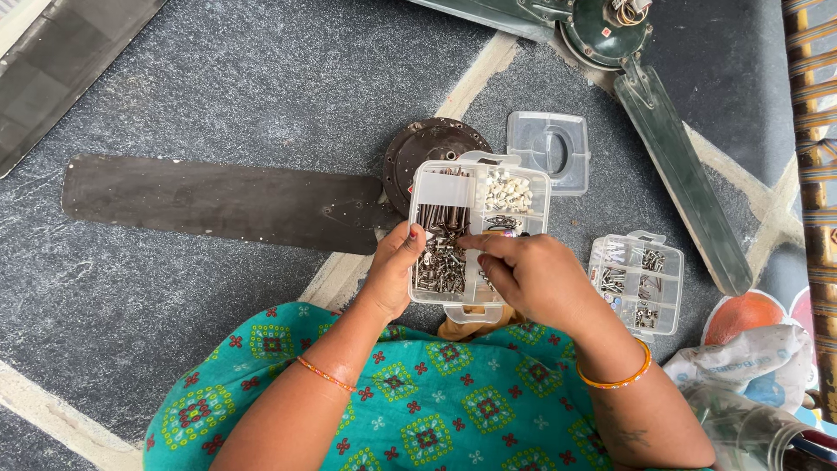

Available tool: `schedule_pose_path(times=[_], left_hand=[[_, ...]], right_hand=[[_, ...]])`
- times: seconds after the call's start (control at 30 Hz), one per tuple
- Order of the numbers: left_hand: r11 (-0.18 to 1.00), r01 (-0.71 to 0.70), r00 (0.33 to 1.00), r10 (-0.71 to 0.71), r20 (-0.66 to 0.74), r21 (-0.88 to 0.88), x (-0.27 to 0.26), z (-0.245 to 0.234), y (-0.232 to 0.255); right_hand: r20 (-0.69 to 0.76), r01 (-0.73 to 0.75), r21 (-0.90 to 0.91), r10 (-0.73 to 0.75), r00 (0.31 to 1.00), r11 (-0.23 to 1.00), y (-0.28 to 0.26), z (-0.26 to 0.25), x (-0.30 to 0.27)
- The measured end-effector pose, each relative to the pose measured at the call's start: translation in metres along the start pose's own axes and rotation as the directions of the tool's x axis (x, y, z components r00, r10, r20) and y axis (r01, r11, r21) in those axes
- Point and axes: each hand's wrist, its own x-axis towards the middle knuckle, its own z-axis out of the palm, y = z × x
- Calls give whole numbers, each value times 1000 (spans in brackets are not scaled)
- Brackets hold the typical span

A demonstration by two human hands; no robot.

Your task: The person selects screws from a compartmentalized box and attaches a fan blade to the fan motor housing using a screwdriver. The person is sitting on the floor with fan parts and tools nearby.

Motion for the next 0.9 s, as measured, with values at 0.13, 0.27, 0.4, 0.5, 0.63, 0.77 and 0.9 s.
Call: schedule_pose_path(times=[0.13,0.27,0.4,0.5,0.63,0.77,0.9], left_hand=[[1000,7,1000,-7,-29,-7,0,-3,-2],[1000,-19,1000,19,-22,-21,2,-5,-3],[1000,-18,999,19,-49,8,0,-3,0],[1000,-1,998,2,-68,20,-1,0,4],[1000,7,998,-6,-65,17,-2,-1,4],[999,-16,1000,16,-15,-27,-2,-7,1],[997,-18,1000,19,20,-72,-1,-10,-1]], right_hand=[[-19,-34,39,35,999,999,0,-1,2],[-44,-64,87,68,997,994,-1,-2,3],[-58,-80,122,87,994,989,1,-2,3],[-107,17,164,1,994,986,2,-2,3],[-118,7,190,16,993,982,3,-5,1],[-52,-161,222,177,983,962,6,-13,0],[-121,-43,296,82,989,954,8,-15,-1]])
